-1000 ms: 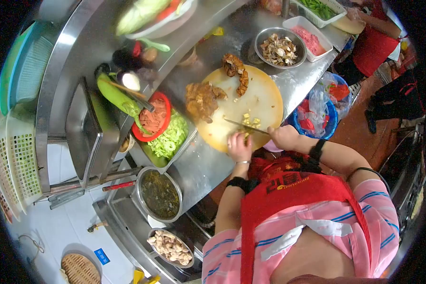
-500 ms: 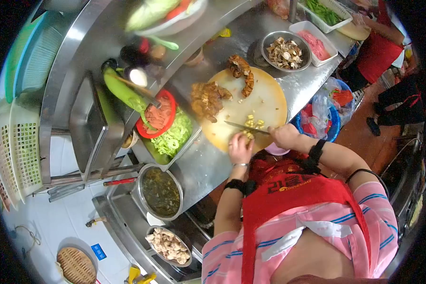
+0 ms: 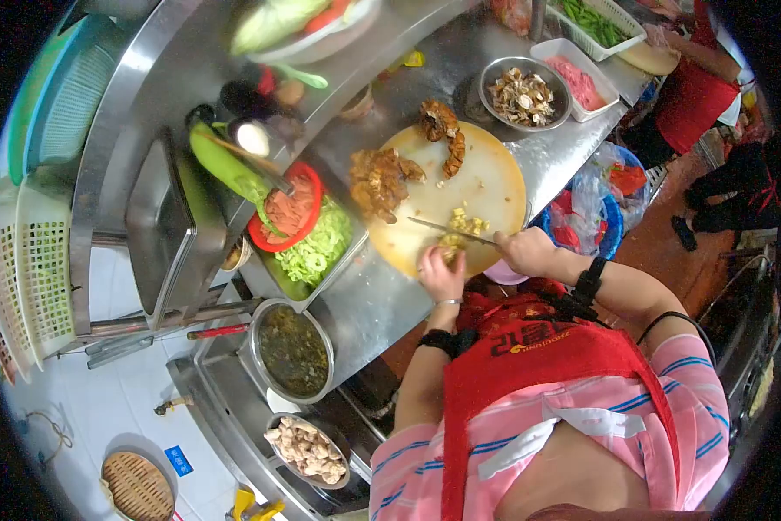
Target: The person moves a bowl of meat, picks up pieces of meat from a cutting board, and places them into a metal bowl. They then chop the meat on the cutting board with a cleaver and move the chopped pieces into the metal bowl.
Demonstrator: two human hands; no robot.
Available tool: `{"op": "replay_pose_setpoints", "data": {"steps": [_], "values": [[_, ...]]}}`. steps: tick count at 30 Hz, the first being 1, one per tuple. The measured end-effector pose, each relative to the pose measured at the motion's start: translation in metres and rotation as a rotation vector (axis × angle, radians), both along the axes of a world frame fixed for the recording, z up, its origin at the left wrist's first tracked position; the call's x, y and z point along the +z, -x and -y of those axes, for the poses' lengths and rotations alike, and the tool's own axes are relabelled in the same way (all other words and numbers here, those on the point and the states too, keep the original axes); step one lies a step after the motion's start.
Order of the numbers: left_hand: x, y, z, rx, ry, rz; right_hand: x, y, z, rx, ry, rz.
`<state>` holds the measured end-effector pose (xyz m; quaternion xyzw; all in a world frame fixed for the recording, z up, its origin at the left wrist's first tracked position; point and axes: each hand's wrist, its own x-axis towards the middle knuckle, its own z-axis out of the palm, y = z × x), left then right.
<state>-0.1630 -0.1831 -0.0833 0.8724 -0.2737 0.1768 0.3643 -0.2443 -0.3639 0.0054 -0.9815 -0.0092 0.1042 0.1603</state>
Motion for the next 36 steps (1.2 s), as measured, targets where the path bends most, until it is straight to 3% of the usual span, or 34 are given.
{"op": "replay_pose_setpoints", "data": {"steps": [3,12,24,31,36], "values": [[-0.007,0.003,0.000,0.068,-0.106,0.012,-0.018,-0.008,-0.011,0.006,0.042,-0.037],[-0.001,0.004,-0.007,0.064,-0.096,0.047,0.008,-0.009,-0.014,0.032,0.018,-0.089],[-0.002,0.001,-0.010,0.066,-0.096,0.066,-0.008,-0.014,-0.020,0.034,0.046,-0.084],[-0.002,0.001,-0.020,0.042,-0.051,0.004,0.018,-0.014,-0.015,0.070,0.070,-0.136],[-0.007,-0.002,-0.024,0.031,-0.079,0.025,0.000,-0.022,-0.021,0.067,0.073,-0.103]]}}
